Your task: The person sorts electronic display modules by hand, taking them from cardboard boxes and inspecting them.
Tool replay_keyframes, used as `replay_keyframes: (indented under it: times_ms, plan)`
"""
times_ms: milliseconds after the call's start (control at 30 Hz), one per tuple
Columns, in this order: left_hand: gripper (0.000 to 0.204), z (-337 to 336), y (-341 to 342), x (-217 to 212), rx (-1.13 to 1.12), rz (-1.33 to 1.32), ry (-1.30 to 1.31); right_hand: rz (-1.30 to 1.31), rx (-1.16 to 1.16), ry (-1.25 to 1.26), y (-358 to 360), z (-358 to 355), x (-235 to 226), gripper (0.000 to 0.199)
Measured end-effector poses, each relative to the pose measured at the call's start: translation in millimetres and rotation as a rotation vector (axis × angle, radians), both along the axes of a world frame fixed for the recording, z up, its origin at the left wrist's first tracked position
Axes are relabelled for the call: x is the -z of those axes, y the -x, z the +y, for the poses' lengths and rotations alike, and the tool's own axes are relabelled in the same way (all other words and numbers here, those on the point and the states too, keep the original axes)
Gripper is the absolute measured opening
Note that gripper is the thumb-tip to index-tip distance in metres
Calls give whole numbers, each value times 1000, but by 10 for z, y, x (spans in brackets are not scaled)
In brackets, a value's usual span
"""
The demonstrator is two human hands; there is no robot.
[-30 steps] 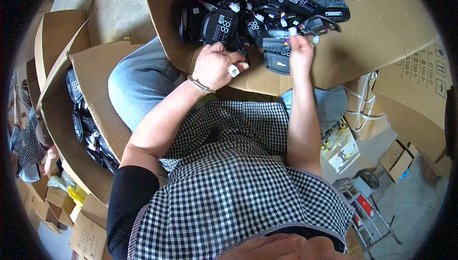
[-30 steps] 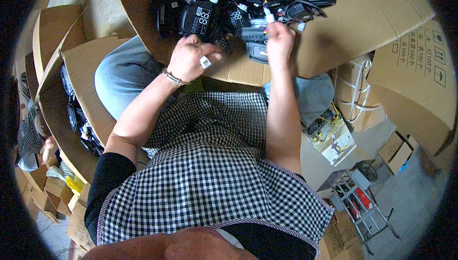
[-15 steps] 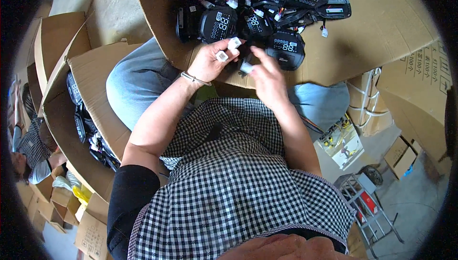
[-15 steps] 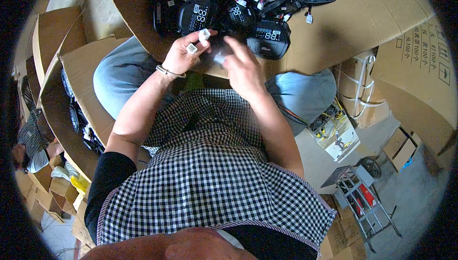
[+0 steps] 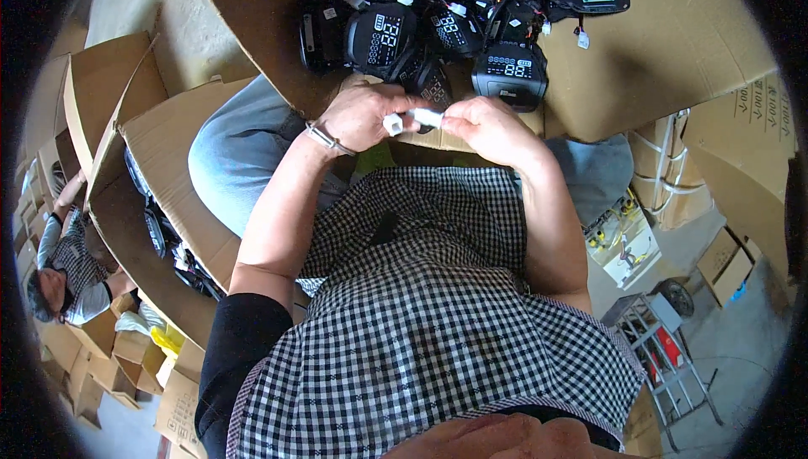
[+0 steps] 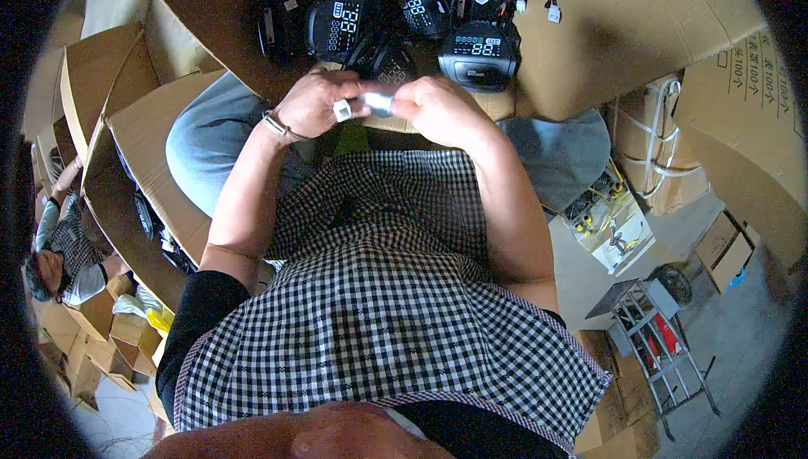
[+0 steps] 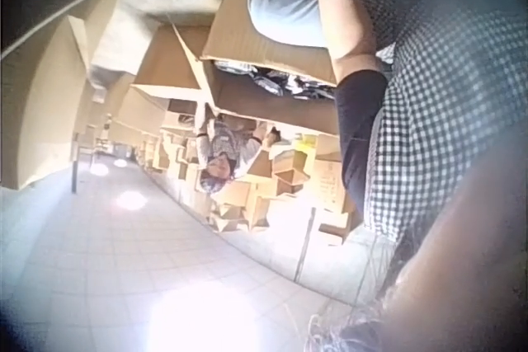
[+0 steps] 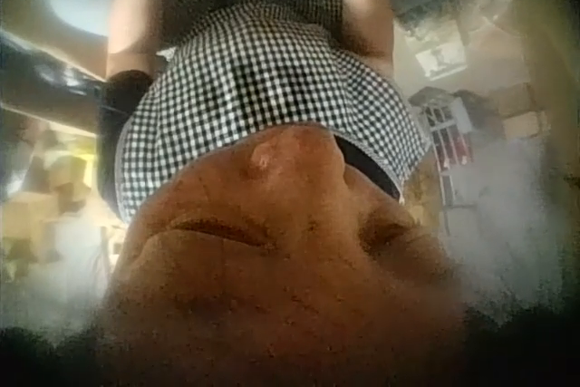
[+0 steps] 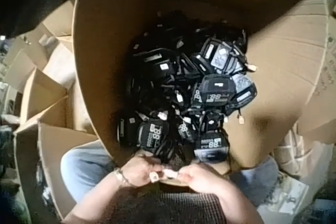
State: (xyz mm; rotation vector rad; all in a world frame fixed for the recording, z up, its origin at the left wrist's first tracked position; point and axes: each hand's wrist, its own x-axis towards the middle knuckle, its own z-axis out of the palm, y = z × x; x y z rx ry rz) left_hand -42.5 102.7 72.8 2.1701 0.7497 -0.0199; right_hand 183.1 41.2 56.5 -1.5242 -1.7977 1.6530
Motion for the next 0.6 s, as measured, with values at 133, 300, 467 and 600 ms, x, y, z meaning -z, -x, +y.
replay_keyframes:
  times_ms: [133, 300, 467, 600]
  plan:
    - [28, 16, 68, -43, 131, 38, 52, 269, -38, 280, 158, -81, 227, 21]
    - [31, -21, 86, -67, 211, 340, 114, 156, -111, 46, 350, -314, 516, 20]
    - [32, -45, -22, -171, 25, 228, 9, -207, 247, 0, -2, 380, 178, 19]
    - [37, -107, -37, -174, -61, 101, 20, -124, 410, -316, 171, 1095, 178, 19]
